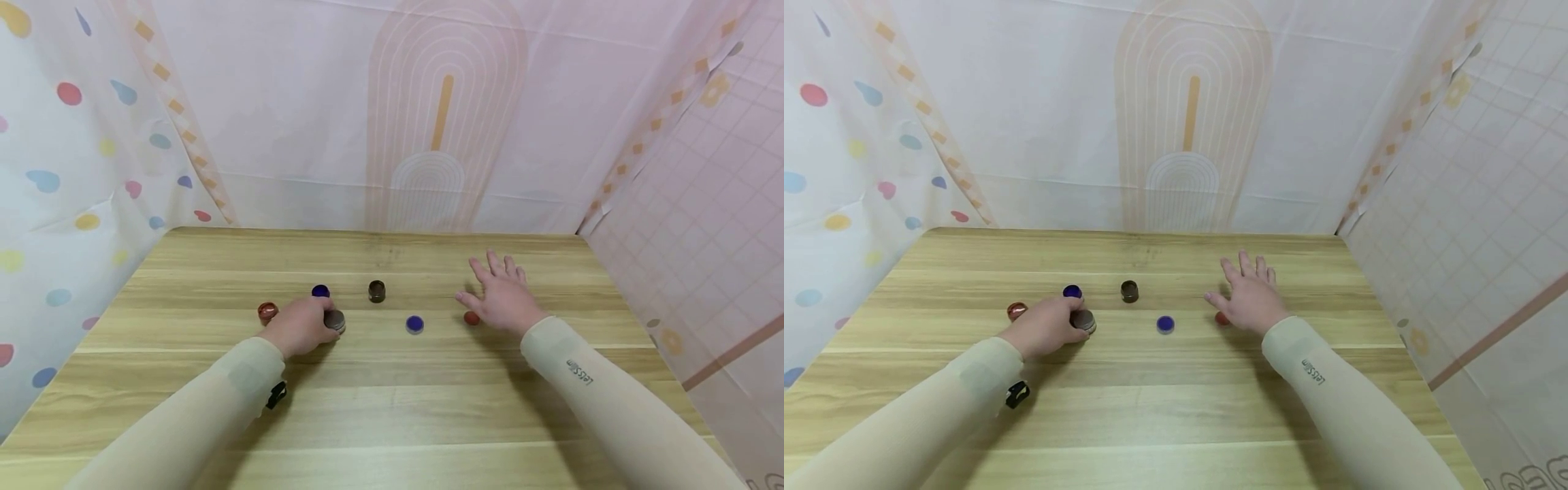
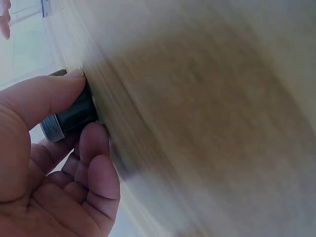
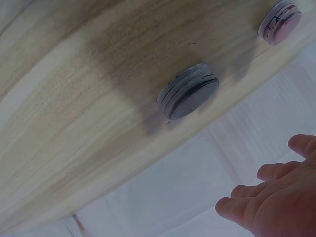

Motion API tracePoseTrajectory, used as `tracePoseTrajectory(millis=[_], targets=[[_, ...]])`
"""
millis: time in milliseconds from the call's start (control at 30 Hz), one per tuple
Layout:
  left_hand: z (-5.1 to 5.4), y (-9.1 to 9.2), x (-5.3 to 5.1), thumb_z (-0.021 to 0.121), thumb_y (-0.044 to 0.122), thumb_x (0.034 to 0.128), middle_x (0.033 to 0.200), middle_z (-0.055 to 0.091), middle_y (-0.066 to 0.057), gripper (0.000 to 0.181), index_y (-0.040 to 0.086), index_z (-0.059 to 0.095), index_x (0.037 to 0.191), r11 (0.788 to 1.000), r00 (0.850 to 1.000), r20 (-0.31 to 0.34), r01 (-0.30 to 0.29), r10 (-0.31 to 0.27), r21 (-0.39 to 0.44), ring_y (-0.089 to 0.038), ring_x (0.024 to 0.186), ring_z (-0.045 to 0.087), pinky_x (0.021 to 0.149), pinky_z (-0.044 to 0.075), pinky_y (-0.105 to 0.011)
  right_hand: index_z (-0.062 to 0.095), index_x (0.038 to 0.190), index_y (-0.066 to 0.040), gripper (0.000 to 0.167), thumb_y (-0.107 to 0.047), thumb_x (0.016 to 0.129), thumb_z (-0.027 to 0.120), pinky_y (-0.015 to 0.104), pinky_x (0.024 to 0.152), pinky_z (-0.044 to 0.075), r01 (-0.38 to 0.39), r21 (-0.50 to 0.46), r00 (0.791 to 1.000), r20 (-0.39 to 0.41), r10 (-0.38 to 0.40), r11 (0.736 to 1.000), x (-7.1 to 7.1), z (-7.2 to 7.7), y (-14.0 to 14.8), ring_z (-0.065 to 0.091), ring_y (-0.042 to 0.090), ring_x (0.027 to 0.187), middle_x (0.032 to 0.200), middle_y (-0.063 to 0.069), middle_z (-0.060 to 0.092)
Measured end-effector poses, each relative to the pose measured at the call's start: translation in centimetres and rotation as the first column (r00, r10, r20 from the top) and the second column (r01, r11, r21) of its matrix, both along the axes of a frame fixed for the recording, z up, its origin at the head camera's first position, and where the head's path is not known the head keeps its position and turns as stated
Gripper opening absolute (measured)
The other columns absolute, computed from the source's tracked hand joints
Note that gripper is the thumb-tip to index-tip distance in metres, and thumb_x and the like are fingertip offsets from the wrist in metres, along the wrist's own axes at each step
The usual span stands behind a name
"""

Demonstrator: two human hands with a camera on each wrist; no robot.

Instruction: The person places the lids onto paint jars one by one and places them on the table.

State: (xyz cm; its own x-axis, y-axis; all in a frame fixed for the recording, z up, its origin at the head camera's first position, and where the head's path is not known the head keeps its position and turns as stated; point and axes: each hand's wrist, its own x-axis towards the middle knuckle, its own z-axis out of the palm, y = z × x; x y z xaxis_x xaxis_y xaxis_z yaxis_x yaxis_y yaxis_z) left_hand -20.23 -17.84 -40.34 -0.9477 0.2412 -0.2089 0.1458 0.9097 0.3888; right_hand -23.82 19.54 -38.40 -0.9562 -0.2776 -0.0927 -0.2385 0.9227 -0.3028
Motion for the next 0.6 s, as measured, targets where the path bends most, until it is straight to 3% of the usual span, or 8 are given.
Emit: tracePoseTrajectory(millis=[300,600], targets=[[0.00,0.02,-0.19,0.081,0.028,0.0907,0.098,0.069,-0.004,0.038,0.006,0.067,0.117,1.000,1.000,0.014,0.006,-0.005,-0.015,-0.022,0.089,0.063,0.082,0.052,-0.040,0.019,0.169,-0.013,0.086,-0.060,0.105,0.052,0.072,0.125,0.000,0.005,-0.002,1.000,0.005,-0.005,1.000,-0.11,-0.30,0.14,-0.005,0.056,0.158,0.175,0.025,-0.001],[0.60,0.06,-0.04,0.082,0.048,0.0893,0.108,0.070,-0.007,0.060,0.005,0.066,0.129,1.000,0.998,0.059,-0.010,0.009,0.029,-0.023,0.093,0.063,0.084,0.053,-0.041,0.019,0.169,-0.013,0.087,-0.061,0.105,0.052,0.072,0.125,0.001,0.006,0.002,1.000,0.006,-0.006,1.000,-0.07,-0.43,0.07,-0.005,0.055,0.159,0.175,0.025,-0.001]])
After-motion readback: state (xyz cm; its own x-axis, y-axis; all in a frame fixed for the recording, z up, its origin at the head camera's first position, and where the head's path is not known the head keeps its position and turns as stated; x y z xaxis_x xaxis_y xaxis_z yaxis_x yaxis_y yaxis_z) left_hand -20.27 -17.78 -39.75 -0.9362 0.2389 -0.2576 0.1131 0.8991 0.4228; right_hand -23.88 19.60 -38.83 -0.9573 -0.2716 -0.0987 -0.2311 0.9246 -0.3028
